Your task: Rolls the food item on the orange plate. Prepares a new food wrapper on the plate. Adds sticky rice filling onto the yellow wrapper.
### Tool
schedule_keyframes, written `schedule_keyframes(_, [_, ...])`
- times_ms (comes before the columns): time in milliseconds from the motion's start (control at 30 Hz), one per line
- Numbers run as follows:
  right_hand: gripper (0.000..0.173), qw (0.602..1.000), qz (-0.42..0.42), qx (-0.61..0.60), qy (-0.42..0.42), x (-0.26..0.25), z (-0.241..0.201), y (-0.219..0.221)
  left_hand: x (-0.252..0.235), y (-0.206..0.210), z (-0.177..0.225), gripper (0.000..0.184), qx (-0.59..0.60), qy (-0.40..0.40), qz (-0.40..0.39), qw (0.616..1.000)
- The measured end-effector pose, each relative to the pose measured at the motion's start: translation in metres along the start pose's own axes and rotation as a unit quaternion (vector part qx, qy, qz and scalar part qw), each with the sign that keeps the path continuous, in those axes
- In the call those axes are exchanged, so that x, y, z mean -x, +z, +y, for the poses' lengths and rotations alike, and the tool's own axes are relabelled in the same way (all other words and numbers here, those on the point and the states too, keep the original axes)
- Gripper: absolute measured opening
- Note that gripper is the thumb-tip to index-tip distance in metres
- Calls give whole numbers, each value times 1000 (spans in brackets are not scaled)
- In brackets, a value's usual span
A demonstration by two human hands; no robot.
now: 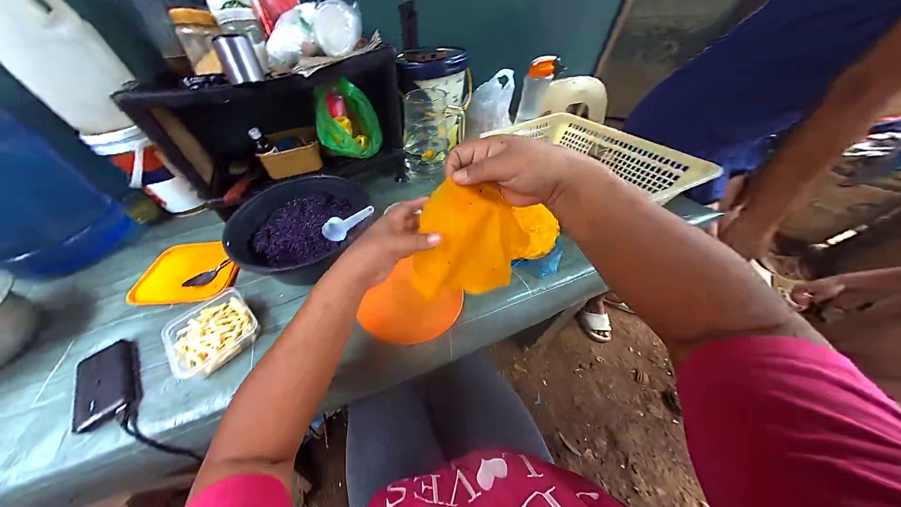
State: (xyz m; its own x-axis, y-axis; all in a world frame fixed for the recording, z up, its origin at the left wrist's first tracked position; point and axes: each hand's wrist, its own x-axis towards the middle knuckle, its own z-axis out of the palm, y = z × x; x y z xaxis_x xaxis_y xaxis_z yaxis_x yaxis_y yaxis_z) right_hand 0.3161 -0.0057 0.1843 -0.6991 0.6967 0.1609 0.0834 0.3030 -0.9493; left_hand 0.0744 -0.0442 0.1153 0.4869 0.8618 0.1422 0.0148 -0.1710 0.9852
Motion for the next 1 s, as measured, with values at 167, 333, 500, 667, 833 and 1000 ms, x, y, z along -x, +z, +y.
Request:
schedule_keyframes(167, [13,1000,-9,-24,15,-1,26,21,16,-15,13,12,14,-78,6,997])
schedule_keyframes(333, [46,992,-31,70,101,-7,61,25,21,-40,17,5,-147,-80,57,984])
schedule_keyframes(500, [37,986,55,139,74,-28,75,21,4,-60,12,10,-290,-81,94,949])
schedule_keyframes(667, [14,958,148,246,1,-47,82,17,3,-63,13,15,-366,23,162,916])
schedule_keyframes(833, [11,916,127,369,-91,-20,121,37,56,-34,-37,20,-575,191,49,794])
schedule_keyframes(1000, [22,903,41,418,-90,6,183,56,84,-25,-112,18,-564,199,3,801])
